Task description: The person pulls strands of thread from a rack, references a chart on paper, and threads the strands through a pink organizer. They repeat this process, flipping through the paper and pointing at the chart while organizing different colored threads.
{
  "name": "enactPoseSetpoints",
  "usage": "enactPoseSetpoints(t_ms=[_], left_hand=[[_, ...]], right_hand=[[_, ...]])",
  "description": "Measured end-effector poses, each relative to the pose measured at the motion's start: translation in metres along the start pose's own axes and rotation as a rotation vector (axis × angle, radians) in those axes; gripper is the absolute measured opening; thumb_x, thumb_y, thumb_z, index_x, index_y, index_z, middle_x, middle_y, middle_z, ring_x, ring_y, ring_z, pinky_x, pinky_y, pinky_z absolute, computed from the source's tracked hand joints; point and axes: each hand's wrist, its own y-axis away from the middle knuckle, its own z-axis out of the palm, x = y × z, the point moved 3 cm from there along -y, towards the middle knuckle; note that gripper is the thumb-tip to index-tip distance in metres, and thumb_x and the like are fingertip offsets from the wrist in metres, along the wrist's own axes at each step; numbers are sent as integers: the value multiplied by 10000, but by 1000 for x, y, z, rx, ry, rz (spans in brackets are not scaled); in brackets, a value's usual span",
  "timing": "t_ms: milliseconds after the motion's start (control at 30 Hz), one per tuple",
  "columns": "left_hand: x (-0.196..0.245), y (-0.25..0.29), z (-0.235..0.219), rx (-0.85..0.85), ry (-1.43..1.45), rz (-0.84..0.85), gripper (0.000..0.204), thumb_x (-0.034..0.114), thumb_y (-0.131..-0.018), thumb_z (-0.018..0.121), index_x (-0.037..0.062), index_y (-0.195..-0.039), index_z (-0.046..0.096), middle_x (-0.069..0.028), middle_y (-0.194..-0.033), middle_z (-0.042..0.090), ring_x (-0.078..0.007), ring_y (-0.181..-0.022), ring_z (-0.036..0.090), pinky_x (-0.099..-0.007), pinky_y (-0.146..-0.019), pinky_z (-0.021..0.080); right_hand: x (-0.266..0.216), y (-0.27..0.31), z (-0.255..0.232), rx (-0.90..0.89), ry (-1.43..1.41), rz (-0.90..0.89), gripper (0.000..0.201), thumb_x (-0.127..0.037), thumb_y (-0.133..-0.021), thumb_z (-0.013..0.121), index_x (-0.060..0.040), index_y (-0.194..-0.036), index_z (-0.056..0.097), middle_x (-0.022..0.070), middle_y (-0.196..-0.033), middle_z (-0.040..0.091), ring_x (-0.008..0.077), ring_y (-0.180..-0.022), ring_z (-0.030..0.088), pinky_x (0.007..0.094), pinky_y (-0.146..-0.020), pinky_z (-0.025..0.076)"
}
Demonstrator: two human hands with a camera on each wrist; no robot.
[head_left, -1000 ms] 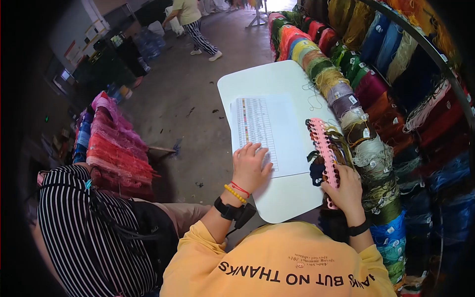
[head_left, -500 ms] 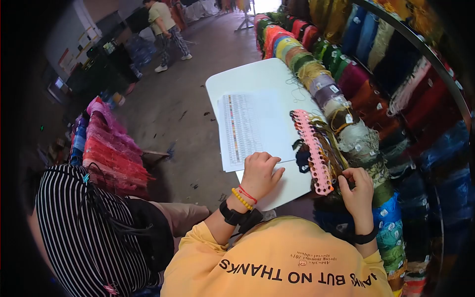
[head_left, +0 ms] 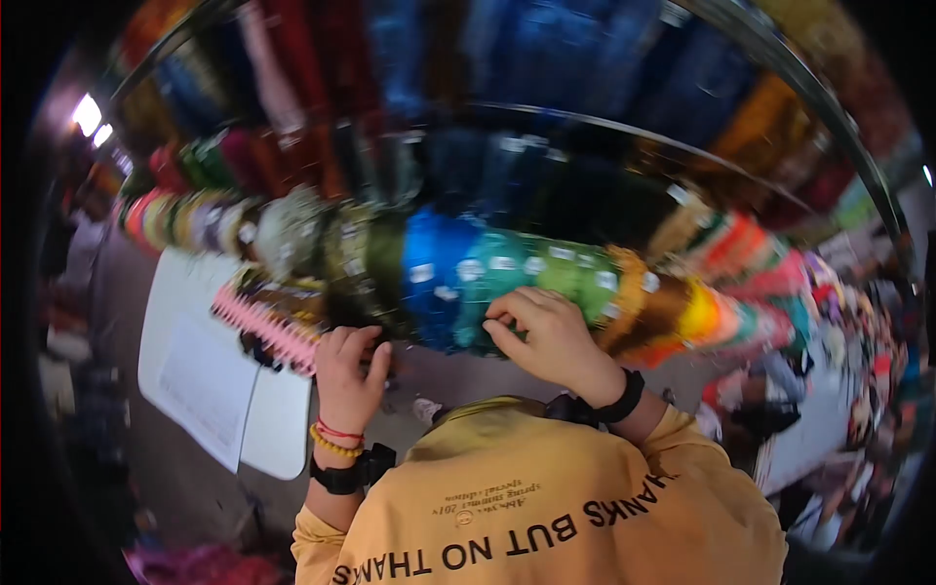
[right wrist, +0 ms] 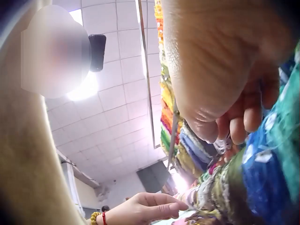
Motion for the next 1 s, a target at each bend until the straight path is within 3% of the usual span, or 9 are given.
enactPoseSetpoints(t_ms=[167, 300, 400, 500, 800, 1000], left_hand=[[64, -26, 45, -114, 79, 184, 161, 70, -776, 648, 23, -928, 622, -106, -862, 586, -292, -827, 539, -366, -747, 418], [112, -37, 74, -172, 160, 270, 177, 99, -759, 667, 43, -925, 641, -91, -883, 599, -286, -864, 543, -373, -775, 413], [147, -44, 93, -196, 216, 379, 179, 92, -756, 671, 44, -926, 642, -94, -885, 599, -287, -865, 546, -370, -774, 417], [183, -50, 107, -231, 268, 469, 185, 56, -749, 668, 34, -929, 638, -109, -905, 601, -296, -875, 550, -364, -787, 431], [268, -62, 151, -279, 343, 765, 221, 41, -711, 690, 58, -927, 645, -76, -963, 597, -273, -909, 557, -368, -804, 438], [287, -55, 191, -275, 208, 879, 286, 83, -696, 688, 103, -977, 640, -86, -1110, 559, -306, -1061, 513, -404, -868, 414]], right_hand=[[43, 66, -55, 109, 51, 175, 80, -141, -795, 637, -79, -809, 589, 66, -751, 607, 256, -709, 610, 360, -642, 473], [67, 118, -93, 243, 105, 220, 67, -93, -786, 658, -57, -821, 613, 57, -691, 572, 185, -571, 548, 303, -538, 439], [74, 151, -120, 247, 145, 375, 74, -135, -798, 637, -80, -808, 588, 76, -733, 599, 253, -648, 598, 354, -584, 468], [85, 181, -140, 307, 140, 451, 68, -125, -804, 631, -75, -840, 601, 79, -744, 604, 222, -606, 602, 320, -560, 481], [118, 218, -151, 531, 21, 575, 100, -110, -803, 645, -55, -880, 612, 89, -734, 621, 186, -586, 614, 287, -539, 488], [127, 212, -144, 570, -21, 556, 119, -117, -796, 664, -52, -881, 612, 87, -704, 621, 196, -568, 614, 297, -528, 483]])
